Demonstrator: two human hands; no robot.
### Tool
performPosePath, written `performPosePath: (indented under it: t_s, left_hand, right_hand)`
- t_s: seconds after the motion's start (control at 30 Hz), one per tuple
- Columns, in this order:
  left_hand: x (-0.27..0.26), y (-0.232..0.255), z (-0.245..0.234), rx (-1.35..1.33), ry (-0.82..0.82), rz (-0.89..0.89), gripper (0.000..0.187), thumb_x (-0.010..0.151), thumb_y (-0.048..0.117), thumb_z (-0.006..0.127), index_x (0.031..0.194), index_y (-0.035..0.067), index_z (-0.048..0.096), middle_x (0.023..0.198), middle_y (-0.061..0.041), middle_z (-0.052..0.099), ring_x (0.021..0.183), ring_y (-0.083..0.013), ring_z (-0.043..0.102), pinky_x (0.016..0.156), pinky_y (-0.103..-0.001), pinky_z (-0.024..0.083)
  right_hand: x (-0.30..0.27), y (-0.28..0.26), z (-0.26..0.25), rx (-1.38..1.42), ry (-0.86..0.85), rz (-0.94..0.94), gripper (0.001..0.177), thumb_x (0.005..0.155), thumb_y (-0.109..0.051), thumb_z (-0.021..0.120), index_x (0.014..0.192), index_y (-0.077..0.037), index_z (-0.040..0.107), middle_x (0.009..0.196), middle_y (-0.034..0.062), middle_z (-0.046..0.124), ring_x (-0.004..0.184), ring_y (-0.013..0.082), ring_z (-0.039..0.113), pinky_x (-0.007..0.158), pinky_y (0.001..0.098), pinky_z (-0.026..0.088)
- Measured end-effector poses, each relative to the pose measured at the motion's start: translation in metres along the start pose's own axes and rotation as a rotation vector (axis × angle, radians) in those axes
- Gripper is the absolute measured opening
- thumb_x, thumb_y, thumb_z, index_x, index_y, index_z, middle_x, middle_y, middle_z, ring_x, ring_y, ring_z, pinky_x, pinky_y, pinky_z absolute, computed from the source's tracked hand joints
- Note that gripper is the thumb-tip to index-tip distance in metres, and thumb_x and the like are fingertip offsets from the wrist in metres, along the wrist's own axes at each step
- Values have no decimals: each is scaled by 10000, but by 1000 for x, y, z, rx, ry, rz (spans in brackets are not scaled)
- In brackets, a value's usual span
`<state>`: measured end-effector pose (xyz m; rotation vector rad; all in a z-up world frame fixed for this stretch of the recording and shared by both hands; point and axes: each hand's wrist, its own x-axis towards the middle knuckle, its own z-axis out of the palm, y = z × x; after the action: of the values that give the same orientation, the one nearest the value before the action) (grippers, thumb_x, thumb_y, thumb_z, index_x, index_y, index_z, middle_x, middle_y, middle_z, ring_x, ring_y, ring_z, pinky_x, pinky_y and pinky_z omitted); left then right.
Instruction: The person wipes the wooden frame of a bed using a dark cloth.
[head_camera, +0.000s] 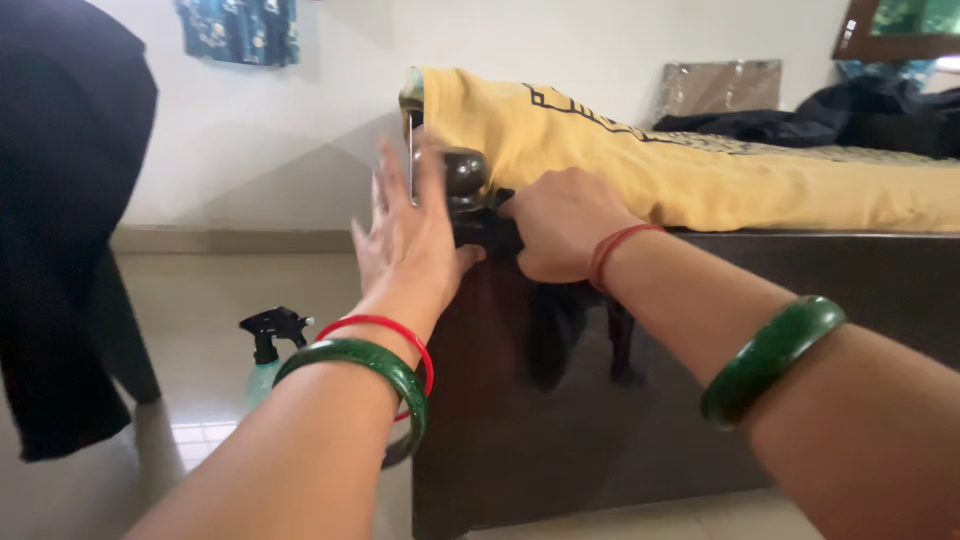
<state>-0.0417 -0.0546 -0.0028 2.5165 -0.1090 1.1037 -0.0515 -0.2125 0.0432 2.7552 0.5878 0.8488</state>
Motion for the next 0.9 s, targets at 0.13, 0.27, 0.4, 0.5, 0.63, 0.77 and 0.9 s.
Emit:
performPosePath:
  t_s: [0.13,0.27,0.4,0.5,0.63,0.77,0.9]
  left_hand:
    - [-7,9,1,628,11,389,1025,763,500,828,1580,229,271,1706,-96,54,1554,-293,97,1203,-602,116]
    - [-8,23,-6,882,-172,393,1156,659,669,821,1582,225,285,1685,-124,-19,1542,-316,-10,1190,-597,44]
    - [-12,43,-10,996,-202,321,1086,683,621,833,1564,276,299,1714,-131,3,1555,-364,0,1101,-718,59]
    - [-11,55,-7,1106,-247,305,965,750,522,829,1559,295,353,1678,-170,83,1523,-404,51,1072,-773,54]
    - [1,59,1,1144,-244,280,720,862,414,754,1508,312,453,1686,-192,107,1538,-435,56,1090,-795,71]
    - [18,61,5,1010,-385,194,885,791,381,842,1548,299,391,1697,-186,-36,1535,-447,-70,1086,-751,175]
    - [11,58,-2,1038,-400,247,969,741,518,874,1562,309,403,1732,-216,-80,1573,-460,-121,1132,-678,253]
  right_hand:
    - [-19,13,10,-36,5,-28,578,752,-230,732,1325,-254,660,966,152,742,937,373,701,811,503,558]
    - [-47,47,16,66,65,10,688,738,-175,736,1400,-294,591,1021,118,743,960,358,697,811,509,557]
    - [-46,47,26,102,14,63,703,755,-206,741,1422,-316,546,1146,101,712,1066,358,654,885,503,533]
    - [-47,53,34,223,60,13,746,734,-130,695,1444,-278,521,1248,119,672,1120,361,631,899,498,523]
    - [-39,58,34,260,17,-18,747,758,-86,632,1470,-274,502,1262,130,679,1140,353,638,939,473,518]
    - [-50,67,39,343,54,-30,769,731,-30,592,1455,-280,520,1276,118,676,1141,352,635,938,464,516]
    - [-72,93,36,311,45,70,709,781,-52,591,1447,-285,535,1270,96,696,1160,352,631,960,473,510]
